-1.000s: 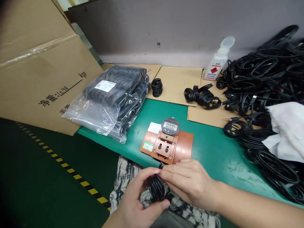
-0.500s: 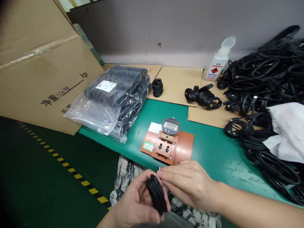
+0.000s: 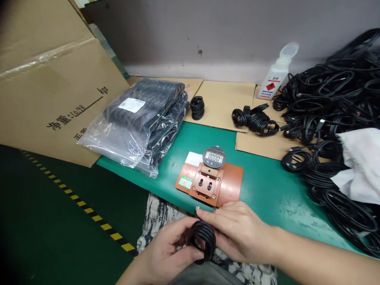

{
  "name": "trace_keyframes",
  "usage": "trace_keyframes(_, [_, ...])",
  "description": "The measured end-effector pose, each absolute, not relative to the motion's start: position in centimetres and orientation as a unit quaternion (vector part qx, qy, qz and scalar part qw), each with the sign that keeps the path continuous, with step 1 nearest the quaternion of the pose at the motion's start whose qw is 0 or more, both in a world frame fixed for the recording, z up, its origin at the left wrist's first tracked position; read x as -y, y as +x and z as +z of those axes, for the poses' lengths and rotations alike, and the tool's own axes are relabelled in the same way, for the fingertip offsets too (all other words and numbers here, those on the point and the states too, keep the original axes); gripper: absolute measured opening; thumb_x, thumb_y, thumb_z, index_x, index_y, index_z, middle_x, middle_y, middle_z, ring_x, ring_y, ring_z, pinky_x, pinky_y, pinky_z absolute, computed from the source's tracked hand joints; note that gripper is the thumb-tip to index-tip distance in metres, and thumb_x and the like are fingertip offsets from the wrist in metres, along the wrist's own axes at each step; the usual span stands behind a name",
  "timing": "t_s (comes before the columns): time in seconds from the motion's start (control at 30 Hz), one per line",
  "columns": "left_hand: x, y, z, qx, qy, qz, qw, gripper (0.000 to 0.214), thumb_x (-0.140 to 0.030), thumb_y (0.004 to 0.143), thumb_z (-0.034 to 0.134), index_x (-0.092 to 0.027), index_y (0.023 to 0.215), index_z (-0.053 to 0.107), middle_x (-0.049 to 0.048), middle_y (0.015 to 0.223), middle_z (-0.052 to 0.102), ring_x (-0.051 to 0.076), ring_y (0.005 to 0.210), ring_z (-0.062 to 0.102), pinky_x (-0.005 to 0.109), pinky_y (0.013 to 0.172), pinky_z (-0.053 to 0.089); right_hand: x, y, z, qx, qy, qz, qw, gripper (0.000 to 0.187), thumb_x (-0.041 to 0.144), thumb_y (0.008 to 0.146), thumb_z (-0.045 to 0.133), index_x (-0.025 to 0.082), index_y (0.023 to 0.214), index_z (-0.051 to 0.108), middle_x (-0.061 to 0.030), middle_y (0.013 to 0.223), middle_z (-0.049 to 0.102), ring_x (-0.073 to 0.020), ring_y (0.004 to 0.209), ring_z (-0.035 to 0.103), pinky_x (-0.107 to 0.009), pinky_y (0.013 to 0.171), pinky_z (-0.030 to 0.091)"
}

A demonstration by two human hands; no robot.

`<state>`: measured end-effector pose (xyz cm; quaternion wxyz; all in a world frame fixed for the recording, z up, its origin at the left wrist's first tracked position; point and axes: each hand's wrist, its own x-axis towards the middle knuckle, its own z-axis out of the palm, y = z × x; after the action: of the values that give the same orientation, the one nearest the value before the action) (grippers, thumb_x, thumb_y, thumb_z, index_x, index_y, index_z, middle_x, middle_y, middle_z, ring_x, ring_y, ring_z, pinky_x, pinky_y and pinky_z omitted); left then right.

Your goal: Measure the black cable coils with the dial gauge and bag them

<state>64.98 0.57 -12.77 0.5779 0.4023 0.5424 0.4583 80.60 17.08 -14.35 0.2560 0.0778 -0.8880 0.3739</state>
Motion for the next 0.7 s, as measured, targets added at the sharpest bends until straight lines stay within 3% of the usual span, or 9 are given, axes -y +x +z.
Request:
trace_keyframes(0.17, [-1.5, 63.9, -12.1, -0.559, 0.522, 0.406, 0.501, 0.024, -0.033, 0.091, 0.063, -0.014, 0.105, 0.066, 0.0067, 0.089, 0.068, 0.018, 0.075, 0.063, 0.026, 0.068, 0.05, -17.1, 80.5, -13.6, 0.883, 0.084, 0.399, 0.232, 0.051, 0.013, 0.094, 0.049, 0.014, 0.145, 0.039, -0.0048, 0.078, 0.074, -0.0193, 0.059, 0.068, -0.029, 0.052, 0.05])
trace_keyframes(0.33, [-2.2, 63.1, -11.3, -0.55, 0.616, 0.379, 0.418, 0.031, -0.035, 0.099, 0.046, -0.016, 0.122, 0.056, 0.0133, 0.107, 0.069, 0.025, 0.093, 0.066, 0.034, 0.082, 0.051, -17.2, 80.5, -14.1, 0.868, 0.066, 0.422, 0.253, 0.058, 0.009, 0.091, 0.051, 0.013, 0.147, 0.04, -0.0043, 0.075, 0.072, -0.0188, 0.057, 0.067, -0.03, 0.054, 0.052])
trace_keyframes(0.43, [-2.2, 63.8, -12.0, -0.536, 0.607, 0.414, 0.417, 0.039, -0.043, 0.102, 0.036, -0.017, 0.125, 0.053, 0.0137, 0.11, 0.067, 0.024, 0.096, 0.065, 0.034, 0.085, 0.05, -17.2, 80.7, -14.9, 0.863, 0.062, 0.43, 0.259, 0.061, 0.005, 0.089, 0.052, 0.012, 0.149, 0.039, -0.0072, 0.084, 0.074, -0.0201, 0.066, 0.071, -0.031, 0.059, 0.054])
trace_keyframes(0.53, [-2.2, 65.3, -13.7, -0.547, 0.544, 0.523, 0.363, 0.045, -0.051, 0.103, 0.028, -0.019, 0.111, 0.059, 0.0082, 0.094, 0.065, 0.02, 0.084, 0.063, 0.03, 0.078, 0.049, -17.3, 80.9, -15.3, 0.868, 0.067, 0.42, 0.256, 0.059, 0.005, 0.091, 0.052, 0.013, 0.148, 0.04, -0.0061, 0.082, 0.073, -0.0197, 0.066, 0.07, -0.031, 0.059, 0.054])
trace_keyframes(0.7, [-2.8, 67.0, -15.4, -0.571, 0.51, 0.591, 0.254, 0.032, -0.041, 0.103, 0.037, -0.019, 0.095, 0.059, 0.0012, 0.071, 0.059, 0.013, 0.063, 0.058, 0.024, 0.061, 0.044, -17.3, 80.7, -15.3, 0.882, 0.056, 0.398, 0.247, 0.054, 0.009, 0.094, 0.046, 0.014, 0.148, 0.04, -0.0039, 0.076, 0.071, -0.0179, 0.061, 0.068, -0.028, 0.055, 0.052])
